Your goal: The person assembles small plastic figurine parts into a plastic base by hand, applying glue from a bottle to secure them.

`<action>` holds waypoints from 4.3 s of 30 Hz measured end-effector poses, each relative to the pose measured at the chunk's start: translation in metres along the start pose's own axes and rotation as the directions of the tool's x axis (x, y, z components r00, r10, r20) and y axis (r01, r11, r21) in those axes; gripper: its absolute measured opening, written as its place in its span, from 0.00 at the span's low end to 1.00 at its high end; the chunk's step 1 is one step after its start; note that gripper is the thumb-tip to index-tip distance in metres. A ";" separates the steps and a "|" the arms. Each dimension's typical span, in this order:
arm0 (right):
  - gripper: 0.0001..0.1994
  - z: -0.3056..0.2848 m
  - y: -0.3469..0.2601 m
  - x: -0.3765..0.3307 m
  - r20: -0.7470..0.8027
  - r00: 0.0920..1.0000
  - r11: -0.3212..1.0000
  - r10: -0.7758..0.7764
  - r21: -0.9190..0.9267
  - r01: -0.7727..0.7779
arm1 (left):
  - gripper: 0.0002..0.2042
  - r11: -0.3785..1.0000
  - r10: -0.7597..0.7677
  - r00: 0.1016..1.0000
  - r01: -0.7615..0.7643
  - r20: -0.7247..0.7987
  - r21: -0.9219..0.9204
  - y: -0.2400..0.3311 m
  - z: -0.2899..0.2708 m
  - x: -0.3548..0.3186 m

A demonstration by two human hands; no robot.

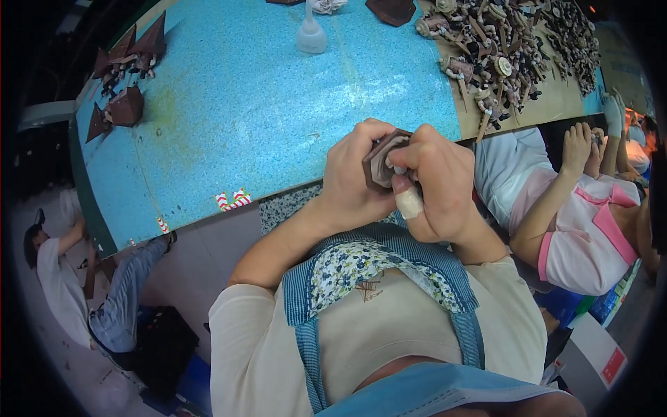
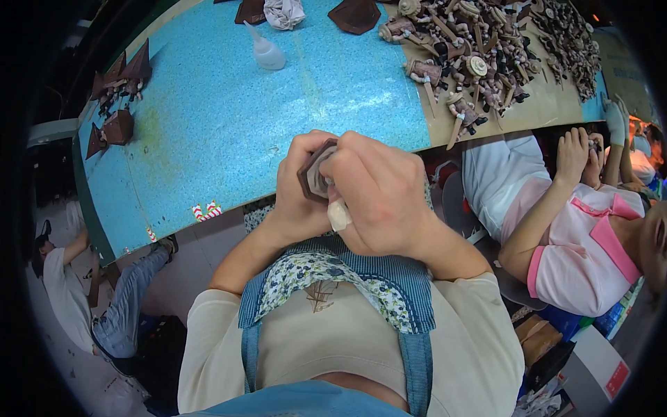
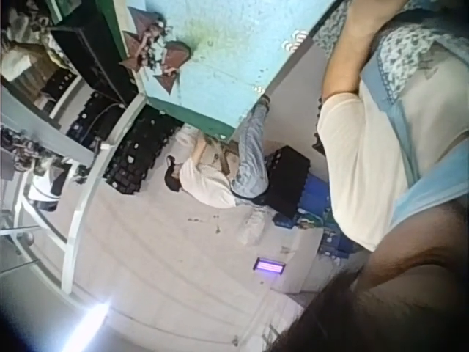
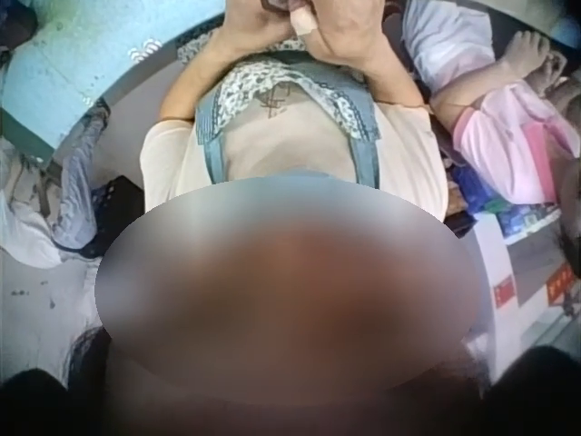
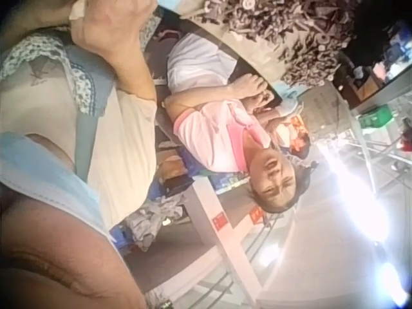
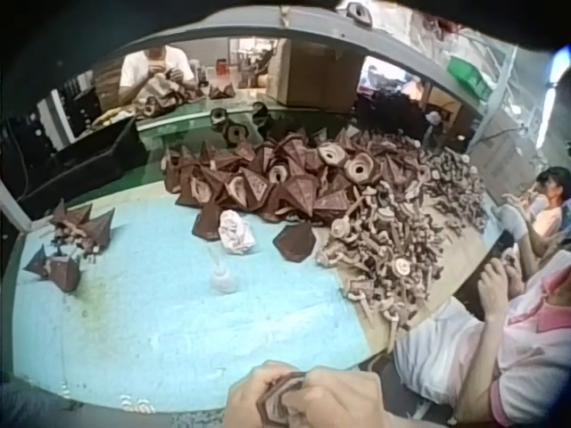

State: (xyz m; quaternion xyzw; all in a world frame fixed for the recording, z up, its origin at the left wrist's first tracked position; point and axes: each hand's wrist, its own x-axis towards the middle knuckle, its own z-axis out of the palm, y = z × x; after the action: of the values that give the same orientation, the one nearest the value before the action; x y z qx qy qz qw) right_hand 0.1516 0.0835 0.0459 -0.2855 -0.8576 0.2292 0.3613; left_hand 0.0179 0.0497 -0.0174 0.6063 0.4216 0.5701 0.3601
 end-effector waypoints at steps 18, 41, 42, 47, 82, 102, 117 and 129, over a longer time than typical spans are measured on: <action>0.05 -0.004 0.013 0.007 0.033 0.968 0.950 0.248 0.187 -0.250 | 0.28 0.950 -0.313 0.946 0.309 0.085 0.050 0.017 -0.004 0.017; 0.22 0.023 0.032 0.062 0.004 0.970 0.917 0.245 0.323 -0.233 | 0.33 0.185 -0.313 0.950 0.086 0.024 -0.979 0.016 -0.145 0.006; 0.23 0.037 0.041 0.067 -0.074 0.964 0.948 0.255 0.216 -0.234 | 0.28 0.275 -0.486 0.871 0.075 -0.071 -0.959 0.024 -0.143 0.013; 0.20 0.070 0.070 0.095 0.018 0.956 0.955 0.293 0.039 -0.293 | 0.17 0.755 -0.496 0.868 0.430 -0.002 -0.495 0.008 -0.140 0.032; 0.16 -0.034 0.009 0.021 0.007 0.998 0.972 0.059 0.229 -0.059 | 0.39 0.839 -0.341 0.924 0.381 0.171 -0.387 0.022 -0.061 0.001; 0.16 -0.027 -0.016 0.028 0.020 1.000 0.999 -0.024 0.037 0.023 | 0.34 0.807 -0.370 0.909 0.416 0.191 -0.419 0.022 -0.057 0.001; 0.14 -0.034 -0.005 0.021 0.033 0.999 0.999 -0.033 0.040 0.032 | 0.34 0.791 -0.441 0.876 0.483 0.197 -0.376 0.025 -0.050 0.005; 0.18 0.016 0.042 0.038 0.022 0.870 0.601 0.493 0.714 -0.358 | 0.38 0.809 -0.323 0.946 0.289 -0.024 0.511 0.043 -0.081 0.008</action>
State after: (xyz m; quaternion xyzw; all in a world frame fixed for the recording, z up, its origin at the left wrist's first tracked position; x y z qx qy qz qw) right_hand 0.1310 0.1361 0.0294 -0.3431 -0.5766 0.5886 0.4510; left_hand -0.0582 0.0365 0.0323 0.6216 0.6371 0.3533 0.2879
